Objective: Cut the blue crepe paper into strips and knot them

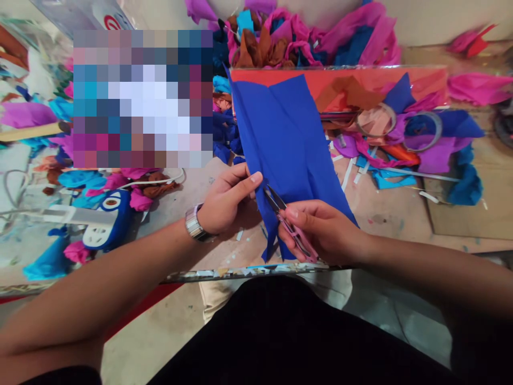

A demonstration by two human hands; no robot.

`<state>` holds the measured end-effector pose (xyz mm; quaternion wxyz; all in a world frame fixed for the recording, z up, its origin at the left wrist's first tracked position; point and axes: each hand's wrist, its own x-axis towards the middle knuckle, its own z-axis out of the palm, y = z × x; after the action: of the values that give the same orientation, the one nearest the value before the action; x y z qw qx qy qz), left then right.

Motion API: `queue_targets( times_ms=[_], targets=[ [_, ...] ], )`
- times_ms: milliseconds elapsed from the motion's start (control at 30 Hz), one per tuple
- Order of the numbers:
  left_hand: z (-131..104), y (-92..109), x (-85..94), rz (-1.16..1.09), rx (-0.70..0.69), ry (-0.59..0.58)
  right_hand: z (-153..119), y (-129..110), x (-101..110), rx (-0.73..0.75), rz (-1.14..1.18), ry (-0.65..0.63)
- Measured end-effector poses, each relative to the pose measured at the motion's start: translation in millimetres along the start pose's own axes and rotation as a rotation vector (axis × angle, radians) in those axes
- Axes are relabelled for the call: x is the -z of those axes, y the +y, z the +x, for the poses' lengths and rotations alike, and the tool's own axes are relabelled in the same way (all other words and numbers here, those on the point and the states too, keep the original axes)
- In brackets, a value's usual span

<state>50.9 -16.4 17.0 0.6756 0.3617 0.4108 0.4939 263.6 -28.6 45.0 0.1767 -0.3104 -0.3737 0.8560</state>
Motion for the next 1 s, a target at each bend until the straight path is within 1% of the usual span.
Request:
queue_targets(
  times_ms=[100, 167, 300, 400, 500, 567, 700, 900, 1000],
  targets=[
    [0.0, 1.0, -1.8, -0.007, -0.013, 0.008, -1.9, -4.1, 0.8, -0.054, 0.015, -0.01],
    [-0.4, 1.1, -1.7, -0.006, -0.011, -0.006, -2.6, -7.4, 0.9, -0.103, 0.045, -0.014],
    [-1.9, 2.1, -1.9, -0.037, 0.036, -0.041, -3.8, -13.8, 0.1, -0.172, 0.097, -0.033],
    [-3.0, 3.0, -3.0, -0.074, 0.052, -0.056, -5.0, -17.4, -0.5, -0.165, 0.128, -0.039],
    [-3.5, 2.7, -3.4, -0.089, 0.062, -0.132, -5.7, -19.5, -0.7, -0.169, 0.088, -0.064],
    [-3.5, 2.4, -3.2, -0.06, 0.031, -0.154, -5.6, -19.9, -0.6, -0.166, 0.059, -0.072],
    [-2.9, 3.4, -2.8, 0.026, -0.026, -0.108, -3.8, -18.2, 0.1, -0.125, 0.049, -0.062],
    [-2.1, 4.0, -2.5, 0.09, -0.037, -0.09, 2.6, -16.7, 3.4, -0.08, -0.043, -0.005],
    [-2.1, 2.7, -2.2, 0.095, -0.014, -0.104, 5.4, -15.7, 5.6, -0.054, -0.059, -0.009]
  ],
)
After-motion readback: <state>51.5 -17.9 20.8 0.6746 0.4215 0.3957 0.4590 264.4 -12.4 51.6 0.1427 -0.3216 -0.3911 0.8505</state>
